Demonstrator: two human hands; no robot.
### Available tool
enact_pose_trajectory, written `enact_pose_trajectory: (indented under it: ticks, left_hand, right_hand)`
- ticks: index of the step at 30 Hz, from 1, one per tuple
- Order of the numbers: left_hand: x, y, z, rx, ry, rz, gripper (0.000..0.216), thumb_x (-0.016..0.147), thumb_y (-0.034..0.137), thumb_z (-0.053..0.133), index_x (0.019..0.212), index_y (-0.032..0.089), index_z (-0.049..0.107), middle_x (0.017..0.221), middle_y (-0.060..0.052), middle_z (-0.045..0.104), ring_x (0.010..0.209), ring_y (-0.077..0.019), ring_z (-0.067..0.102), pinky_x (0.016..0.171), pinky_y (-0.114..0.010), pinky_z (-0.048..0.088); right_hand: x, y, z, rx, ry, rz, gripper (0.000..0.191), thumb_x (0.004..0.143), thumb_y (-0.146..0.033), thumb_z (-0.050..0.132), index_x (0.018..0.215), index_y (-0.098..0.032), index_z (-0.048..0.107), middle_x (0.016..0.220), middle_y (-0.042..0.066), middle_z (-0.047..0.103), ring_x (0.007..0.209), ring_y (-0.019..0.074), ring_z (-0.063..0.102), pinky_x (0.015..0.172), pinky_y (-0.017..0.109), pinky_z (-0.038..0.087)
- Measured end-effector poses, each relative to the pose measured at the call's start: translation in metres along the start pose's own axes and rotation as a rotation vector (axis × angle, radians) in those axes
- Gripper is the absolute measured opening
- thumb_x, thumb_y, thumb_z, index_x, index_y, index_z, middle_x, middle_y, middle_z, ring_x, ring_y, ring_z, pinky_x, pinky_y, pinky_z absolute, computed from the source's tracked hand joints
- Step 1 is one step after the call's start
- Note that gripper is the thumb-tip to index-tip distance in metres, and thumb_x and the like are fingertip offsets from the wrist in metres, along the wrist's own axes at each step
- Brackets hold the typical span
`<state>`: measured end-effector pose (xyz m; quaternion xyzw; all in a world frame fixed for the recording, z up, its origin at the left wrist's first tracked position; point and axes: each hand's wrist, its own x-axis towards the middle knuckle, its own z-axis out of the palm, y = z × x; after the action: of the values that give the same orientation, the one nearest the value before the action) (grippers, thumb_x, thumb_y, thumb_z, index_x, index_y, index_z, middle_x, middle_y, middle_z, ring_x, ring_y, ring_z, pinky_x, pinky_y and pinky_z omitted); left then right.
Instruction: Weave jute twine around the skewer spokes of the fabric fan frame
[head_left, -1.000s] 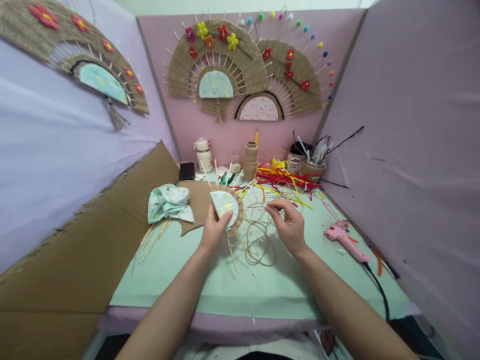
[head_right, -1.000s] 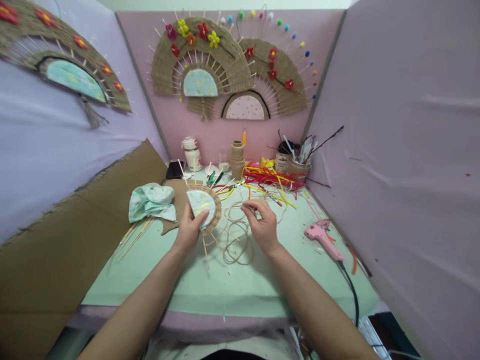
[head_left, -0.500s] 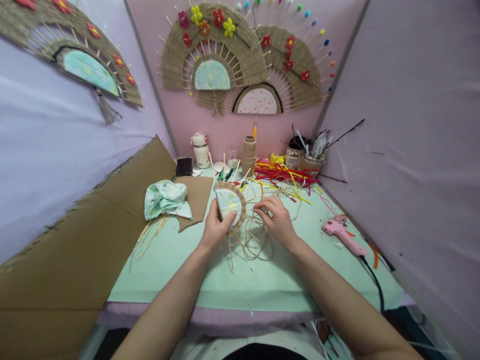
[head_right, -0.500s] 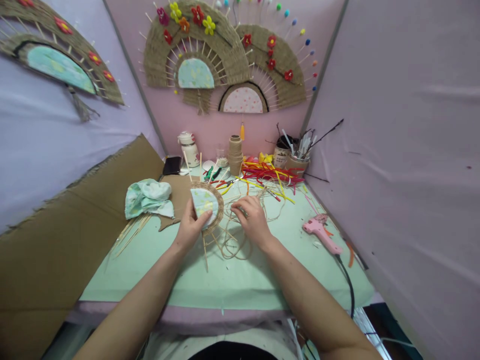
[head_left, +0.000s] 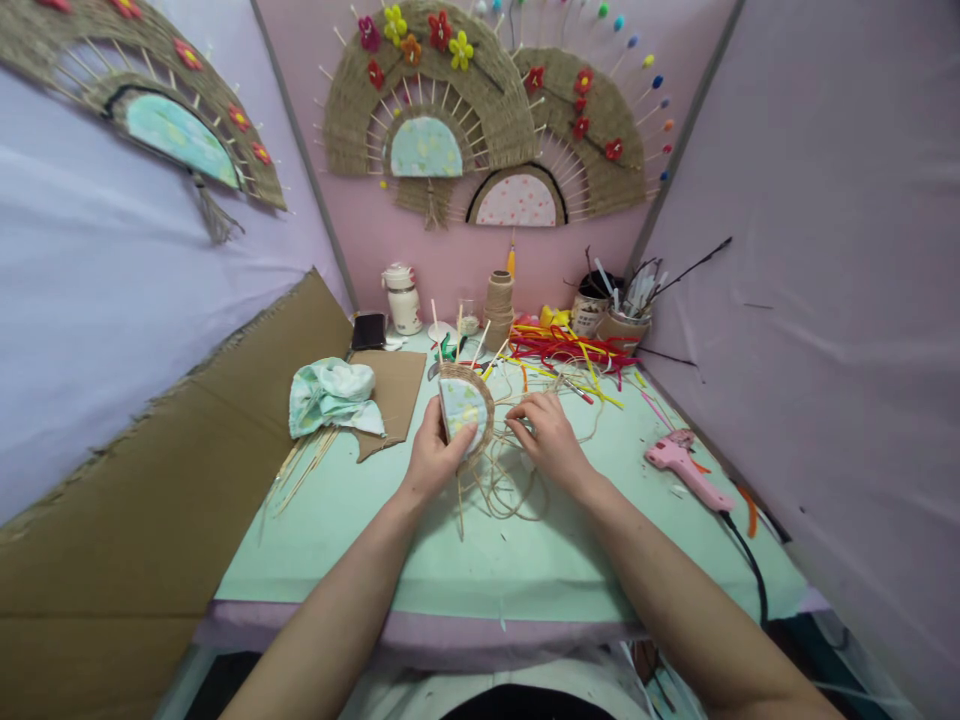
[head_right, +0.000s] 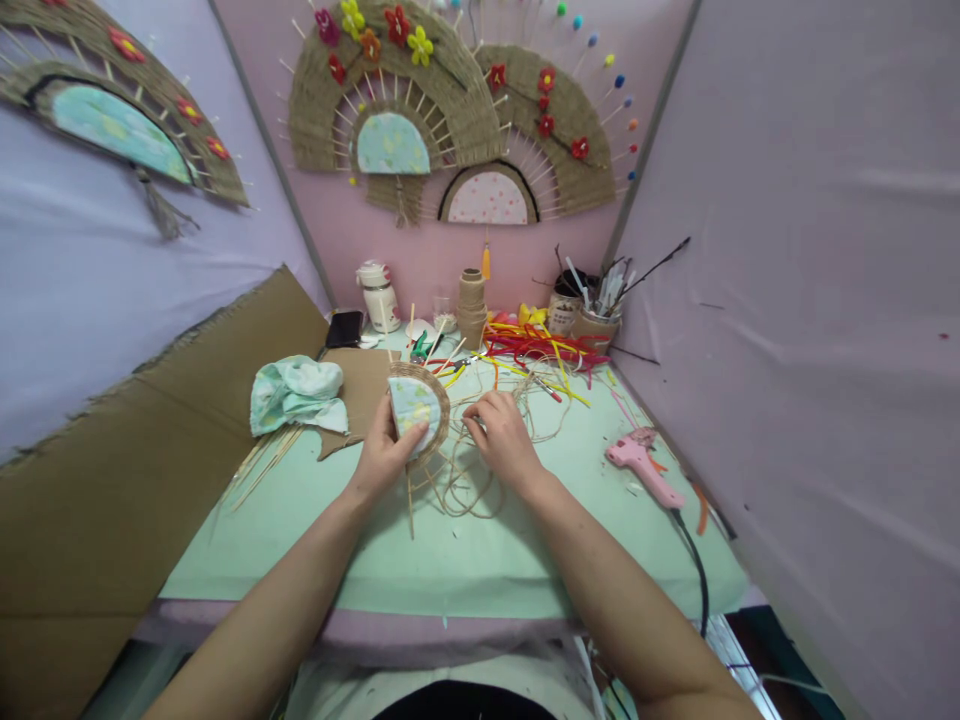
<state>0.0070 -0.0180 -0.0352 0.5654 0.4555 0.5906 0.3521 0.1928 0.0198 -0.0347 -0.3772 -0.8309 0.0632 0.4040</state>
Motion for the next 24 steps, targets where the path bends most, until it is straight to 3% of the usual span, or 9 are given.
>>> enact_pose_trajectory:
  ticks: [8, 14, 20, 24]
  left_hand:
    - [0.0019, 0.0021, -0.0005, -0.032, -0.012, -0.034, 0.041, 0.077, 0.030, 0.063, 0.114, 0.019, 0.048, 0.109, -0.005, 0.059, 0.101, -0.0187, 0.056, 0.091, -0.031, 0.043]
    - [0.0036, 0.0019, -0.0012, -0.088, 0.000, -0.110, 0.043, 0.076, 0.030, 0.064, 0.115, 0.019, 0.050, 0.110, -0.005, 0.061, 0.101, -0.0189, 0.058, 0.089, -0.031, 0.045]
    - [0.0031, 0.0046, -0.0008, -0.084, 0.020, -0.117, 0.044, 0.075, 0.031, 0.064, 0.115, 0.019, 0.051, 0.112, -0.006, 0.062, 0.103, -0.0200, 0.058, 0.090, -0.032, 0.045]
    - [0.0032, 0.0053, -0.0008, -0.092, 0.017, -0.122, 0.046, 0.075, 0.031, 0.065, 0.117, 0.019, 0.050, 0.112, -0.006, 0.062, 0.103, -0.0204, 0.059, 0.091, -0.033, 0.045]
  right_hand:
    - [0.0007, -0.0030, 0.0006, -0.037, -0.057, 0.038, 0.010, 0.086, -0.016, 0.052, 0.078, -0.019, 0.056, 0.086, 0.008, 0.056, 0.086, 0.0231, 0.046, 0.079, 0.036, 0.038]
    - [0.0005, -0.0001, 0.0012, 0.314, -0.018, 0.263, 0.012, 0.084, -0.024, 0.053, 0.073, -0.021, 0.056, 0.079, 0.003, 0.057, 0.081, 0.0200, 0.050, 0.078, 0.034, 0.038]
    - [0.0007, 0.0041, 0.0038, 0.475, 0.003, 0.419, 0.018, 0.083, -0.033, 0.051, 0.074, -0.019, 0.057, 0.070, 0.001, 0.058, 0.065, 0.0159, 0.051, 0.060, 0.027, 0.041]
    - [0.0006, 0.0058, 0.0045, 0.564, 0.031, 0.482, 0.023, 0.082, -0.039, 0.053, 0.074, -0.018, 0.057, 0.067, 0.001, 0.057, 0.062, 0.0148, 0.050, 0.058, 0.026, 0.040]
